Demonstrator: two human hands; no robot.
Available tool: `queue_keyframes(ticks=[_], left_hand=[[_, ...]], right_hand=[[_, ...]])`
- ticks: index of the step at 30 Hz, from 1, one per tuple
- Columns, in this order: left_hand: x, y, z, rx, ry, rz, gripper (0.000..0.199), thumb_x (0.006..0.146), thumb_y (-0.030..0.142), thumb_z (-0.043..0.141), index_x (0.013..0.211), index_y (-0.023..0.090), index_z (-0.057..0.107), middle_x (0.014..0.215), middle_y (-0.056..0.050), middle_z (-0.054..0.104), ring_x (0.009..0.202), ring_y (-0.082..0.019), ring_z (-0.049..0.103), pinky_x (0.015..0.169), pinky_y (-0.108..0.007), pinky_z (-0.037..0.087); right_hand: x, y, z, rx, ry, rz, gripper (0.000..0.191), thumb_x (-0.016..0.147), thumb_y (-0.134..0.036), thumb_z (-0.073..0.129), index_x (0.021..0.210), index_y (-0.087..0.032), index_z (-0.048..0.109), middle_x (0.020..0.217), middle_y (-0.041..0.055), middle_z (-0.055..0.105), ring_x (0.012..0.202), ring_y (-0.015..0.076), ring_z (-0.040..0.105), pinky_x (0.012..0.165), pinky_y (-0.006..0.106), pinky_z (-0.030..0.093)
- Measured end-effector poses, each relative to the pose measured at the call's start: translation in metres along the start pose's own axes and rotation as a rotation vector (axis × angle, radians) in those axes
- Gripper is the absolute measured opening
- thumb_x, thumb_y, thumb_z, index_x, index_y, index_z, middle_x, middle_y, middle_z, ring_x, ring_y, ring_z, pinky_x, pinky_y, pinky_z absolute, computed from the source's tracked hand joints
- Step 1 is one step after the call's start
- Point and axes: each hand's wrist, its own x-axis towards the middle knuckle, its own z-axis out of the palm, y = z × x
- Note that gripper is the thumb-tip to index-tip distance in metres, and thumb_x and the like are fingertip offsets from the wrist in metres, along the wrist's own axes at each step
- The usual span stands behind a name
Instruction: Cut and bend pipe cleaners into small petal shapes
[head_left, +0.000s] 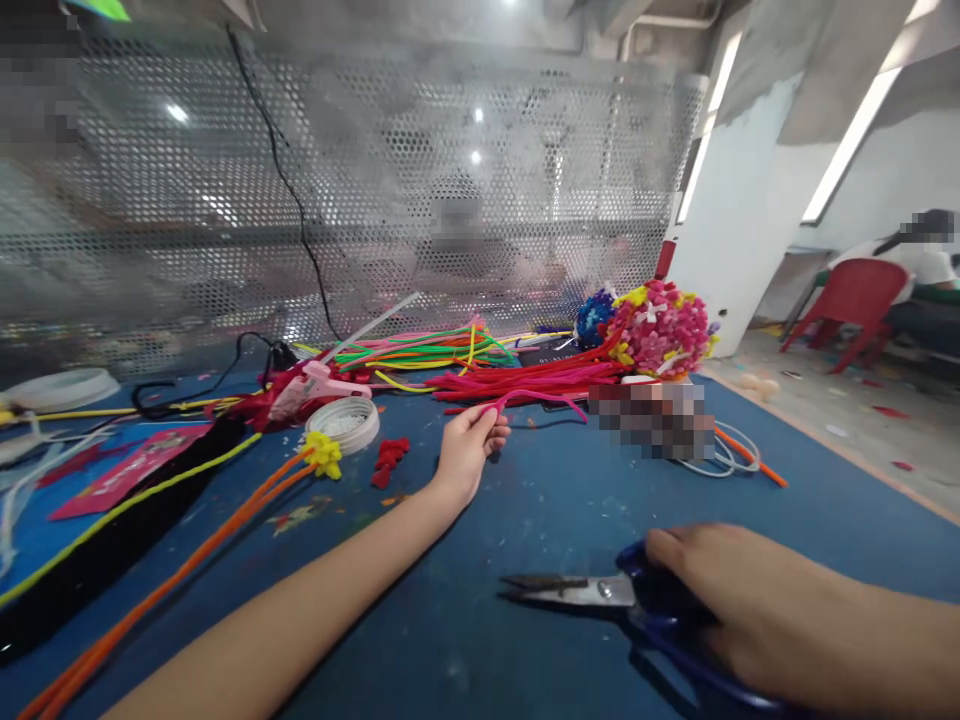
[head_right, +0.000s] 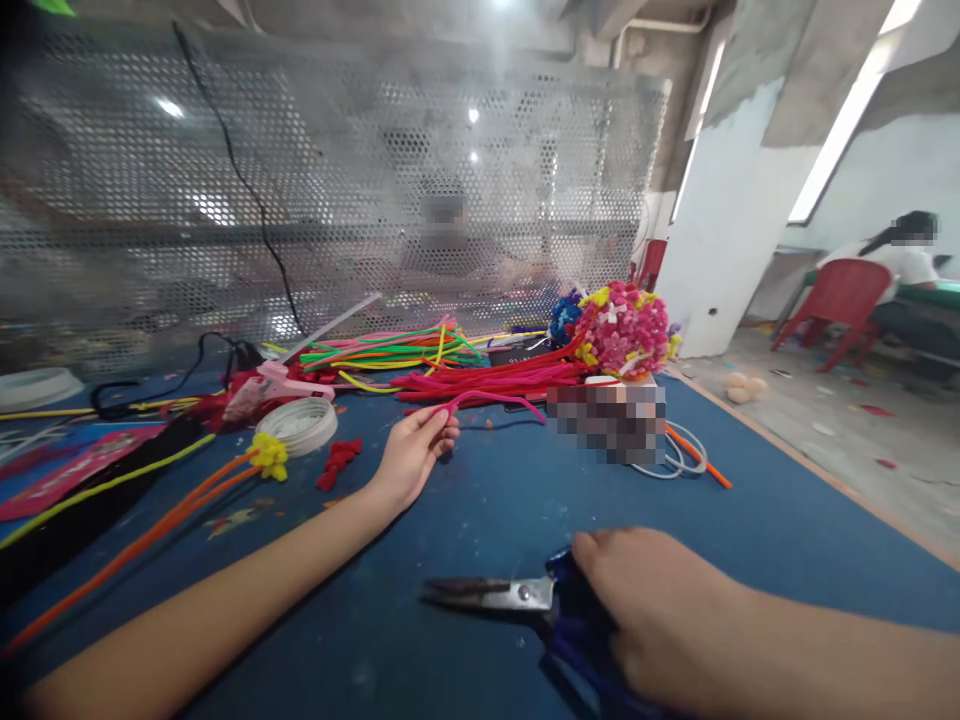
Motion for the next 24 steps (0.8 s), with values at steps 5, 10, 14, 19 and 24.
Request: queue_keyframes(ticks=[5, 10, 14, 19, 24], left_hand=[[-0.001, 0.003, -0.001, -0.026, 0.029, 0.021, 0.018, 0.066, 0.020, 0.070, 0.077, 0.013, 0.057, 0.067, -0.004, 0.068, 0.057, -0.010, 0.063, 0.050, -0.016, 0.045], [-0.008, 0.007, 0.000, -0.045, 0.044, -0.005, 0.013, 0.068, 0.018, 0.068, 0.073, 0.012, 0.058, 0.065, -0.003, 0.067, 0.054, -0.008, 0.062, 0.047, -0.014, 0.044], [-0.023, 0.007, 0.007, -0.074, 0.035, -0.066, 0.010, 0.069, 0.017, 0.067, 0.070, 0.011, 0.059, 0.064, -0.003, 0.067, 0.053, -0.007, 0.062, 0.044, -0.013, 0.043], [-0.035, 0.005, 0.014, -0.104, -0.023, -0.161, 0.011, 0.067, 0.016, 0.069, 0.068, 0.011, 0.059, 0.062, -0.003, 0.067, 0.053, -0.008, 0.062, 0.043, -0.012, 0.044], [-0.033, 0.002, 0.013, -0.103, -0.038, -0.174, 0.010, 0.068, 0.017, 0.069, 0.069, 0.011, 0.060, 0.063, -0.003, 0.067, 0.054, -0.008, 0.063, 0.044, -0.012, 0.045]], right_hand=[[0.015, 0.023, -0.021, 0.363, -0.054, 0.109, 0.045, 0.077, -0.058, 0.044, 0.071, -0.015, 0.058, 0.070, 0.0066, 0.063, 0.065, 0.0185, 0.058, 0.055, 0.025, 0.040], [0.043, 0.018, -0.039, 0.960, -0.313, 0.394, 0.068, 0.066, -0.083, 0.026, 0.058, -0.018, 0.039, 0.050, -0.0028, 0.043, 0.041, 0.0085, 0.045, 0.041, 0.020, 0.038], [0.064, 0.005, -0.042, 1.057, -0.360, 0.473, 0.066, 0.063, -0.084, 0.031, 0.060, -0.018, 0.036, 0.049, -0.0066, 0.033, 0.035, 0.0038, 0.032, 0.030, 0.016, 0.031], [0.077, -0.009, -0.045, 0.970, -0.327, 0.390, 0.067, 0.063, -0.085, 0.029, 0.057, -0.019, 0.034, 0.048, -0.0061, 0.032, 0.035, 0.0040, 0.031, 0.029, 0.017, 0.031], [0.083, -0.015, -0.047, 0.970, -0.345, 0.351, 0.068, 0.063, -0.086, 0.027, 0.057, -0.018, 0.036, 0.049, -0.0059, 0.032, 0.037, 0.0035, 0.030, 0.030, 0.017, 0.030]])
